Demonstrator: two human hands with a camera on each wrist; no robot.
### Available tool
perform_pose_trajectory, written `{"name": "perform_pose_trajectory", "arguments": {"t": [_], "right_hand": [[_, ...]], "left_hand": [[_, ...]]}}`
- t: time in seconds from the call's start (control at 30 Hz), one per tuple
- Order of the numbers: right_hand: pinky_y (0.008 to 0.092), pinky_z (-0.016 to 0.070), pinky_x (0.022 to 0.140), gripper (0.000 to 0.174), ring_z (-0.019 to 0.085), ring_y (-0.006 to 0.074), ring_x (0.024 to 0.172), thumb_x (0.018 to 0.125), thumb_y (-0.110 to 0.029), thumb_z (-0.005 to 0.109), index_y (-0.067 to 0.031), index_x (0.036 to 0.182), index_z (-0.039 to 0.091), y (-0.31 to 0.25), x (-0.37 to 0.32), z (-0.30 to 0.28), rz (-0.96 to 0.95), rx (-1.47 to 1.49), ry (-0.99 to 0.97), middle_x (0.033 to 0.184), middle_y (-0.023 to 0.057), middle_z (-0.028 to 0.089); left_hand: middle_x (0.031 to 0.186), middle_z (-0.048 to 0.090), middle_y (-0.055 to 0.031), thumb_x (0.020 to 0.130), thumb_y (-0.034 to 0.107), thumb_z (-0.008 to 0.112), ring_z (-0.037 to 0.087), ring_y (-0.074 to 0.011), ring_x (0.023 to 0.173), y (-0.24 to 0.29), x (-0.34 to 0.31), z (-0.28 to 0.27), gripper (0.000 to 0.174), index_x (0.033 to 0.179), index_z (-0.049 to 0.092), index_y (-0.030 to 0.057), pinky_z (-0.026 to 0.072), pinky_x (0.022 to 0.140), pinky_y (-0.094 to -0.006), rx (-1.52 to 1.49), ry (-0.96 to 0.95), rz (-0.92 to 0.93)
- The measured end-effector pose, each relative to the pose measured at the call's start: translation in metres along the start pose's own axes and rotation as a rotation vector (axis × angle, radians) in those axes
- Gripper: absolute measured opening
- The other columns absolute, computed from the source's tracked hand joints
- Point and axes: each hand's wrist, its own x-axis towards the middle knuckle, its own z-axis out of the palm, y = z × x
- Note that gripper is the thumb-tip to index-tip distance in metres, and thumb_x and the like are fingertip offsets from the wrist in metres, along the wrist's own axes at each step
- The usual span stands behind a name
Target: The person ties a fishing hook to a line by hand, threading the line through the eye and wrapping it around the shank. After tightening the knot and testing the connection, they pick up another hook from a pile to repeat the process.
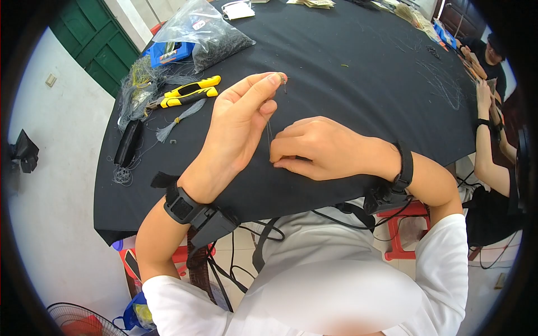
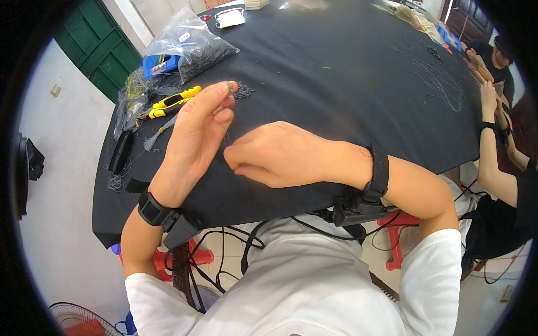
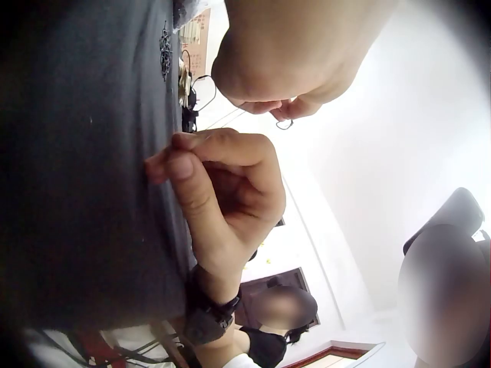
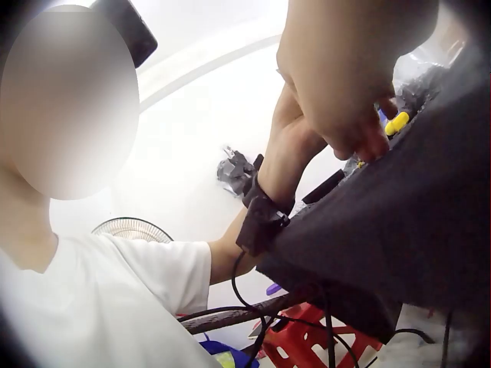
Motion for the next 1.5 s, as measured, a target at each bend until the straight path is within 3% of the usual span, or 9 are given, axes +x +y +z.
{"name": "perform_pose_trajectory", "arguments": {"t": [0.2, 0.33, 0.43, 0.67, 0.8, 0.9, 1.0, 1.3, 1.5], "right_hand": [[0.0250, 0.0357, 0.056, 0.010, 0.050, 0.0140, 0.046, 0.074, -0.015, 0.063, -0.0120, 0.076, 0.055, -0.012, 0.005, -0.016, 0.047, -0.205, 0.284, 0.051, -0.0030, 0.050], [0.0256, 0.0352, 0.048, 0.011, 0.046, 0.0118, 0.040, 0.075, -0.017, 0.064, -0.0094, 0.073, 0.056, -0.006, 0.008, -0.024, 0.219, -0.158, 0.579, 0.047, -0.0013, 0.047], [0.0248, 0.0349, 0.045, 0.015, 0.045, 0.0119, 0.040, 0.076, -0.020, 0.066, -0.0079, 0.071, 0.057, 0.000, 0.006, -0.030, 0.382, -0.032, 0.457, 0.048, 0.0007, 0.047], [0.0268, 0.0361, 0.047, 0.019, 0.046, 0.0147, 0.045, 0.079, -0.020, 0.063, -0.0048, 0.070, 0.057, 0.008, 0.008, -0.025, 0.085, -0.107, 0.531, 0.052, 0.0042, 0.049], [0.0275, 0.0365, 0.048, 0.017, 0.046, 0.0157, 0.045, 0.077, -0.015, 0.061, -0.0044, 0.066, 0.054, 0.005, 0.007, -0.027, 0.098, -0.093, 0.485, 0.052, 0.0048, 0.048], [0.0264, 0.0362, 0.047, 0.016, 0.044, 0.0140, 0.044, 0.075, -0.011, 0.060, -0.0040, 0.063, 0.052, 0.004, 0.006, -0.028, 0.088, -0.081, 0.470, 0.050, 0.0043, 0.046], [0.0253, 0.0355, 0.046, 0.015, 0.041, 0.0125, 0.042, 0.073, -0.007, 0.058, -0.0035, 0.061, 0.050, 0.001, 0.007, -0.027, 0.099, -0.034, 0.500, 0.048, 0.0037, 0.042], [0.0250, 0.0333, 0.043, 0.015, 0.037, 0.0117, 0.040, 0.072, -0.006, 0.058, -0.0026, 0.060, 0.049, 0.002, 0.006, -0.025, 0.126, 0.015, 0.456, 0.046, 0.0040, 0.038], [0.0256, 0.0347, 0.047, 0.015, 0.039, 0.0134, 0.041, 0.072, -0.008, 0.058, -0.0038, 0.060, 0.049, 0.000, 0.006, -0.026, 0.123, -0.034, 0.441, 0.046, 0.0035, 0.039]], "left_hand": [[0.081, 0.059, -0.0008, 0.082, 0.009, 0.063, 0.038, -0.0022, 0.061, 0.006, 0.007, -0.012, 0.017, 0.095, 0.063, -0.0019, 0.0307, 0.053, -0.0162, 0.015, 0.032, 0.000], [0.081, 0.060, -0.0017, 0.082, 0.008, 0.063, 0.046, -0.0021, 0.066, 0.010, 0.005, -0.009, 0.015, 0.094, 0.062, -0.0026, 0.0371, 0.059, -0.0149, 0.207, 0.011, 0.137], [0.083, 0.061, -0.0038, 0.082, 0.004, 0.062, 0.054, -0.0038, 0.073, 0.011, -0.001, 0.003, 0.013, 0.093, 0.062, -0.0037, 0.0425, 0.066, -0.0152, 0.350, -0.059, 0.243], [0.085, 0.062, -0.0057, 0.081, 0.001, 0.061, 0.057, -0.0056, 0.076, 0.010, -0.003, 0.005, 0.011, 0.090, 0.061, -0.0049, 0.0457, 0.067, -0.0163, 0.390, -0.123, 0.299], [0.083, 0.062, -0.0043, 0.077, 0.001, 0.064, 0.057, -0.0056, 0.075, 0.013, -0.003, 0.004, 0.010, 0.086, 0.062, -0.0024, 0.0467, 0.068, -0.0182, 0.572, -0.057, 0.316], [0.081, 0.062, -0.0027, 0.072, 0.000, 0.066, 0.057, -0.0062, 0.074, 0.008, 0.004, -0.002, 0.011, 0.082, 0.062, 0.0006, 0.0461, 0.068, -0.0194, 0.773, -0.165, 0.613], [0.080, 0.062, -0.0018, 0.068, 0.000, 0.067, 0.056, -0.0070, 0.074, 0.008, 0.003, -0.003, 0.013, 0.079, 0.061, 0.0019, 0.0451, 0.068, -0.0201, 0.883, -0.122, 0.695], [0.086, 0.061, -0.0044, 0.075, -0.004, 0.062, 0.056, -0.0091, 0.082, 0.021, 0.009, -0.016, 0.009, 0.083, 0.060, -0.0025, 0.0450, 0.078, -0.0221, 1.006, -0.046, 0.640], [0.077, 0.061, 0.0016, 0.069, 0.002, 0.066, 0.051, -0.0037, 0.073, 0.029, 0.023, -0.029, 0.009, 0.078, 0.064, 0.0013, 0.0405, 0.070, -0.0178, 0.890, 0.051, 0.694]]}}
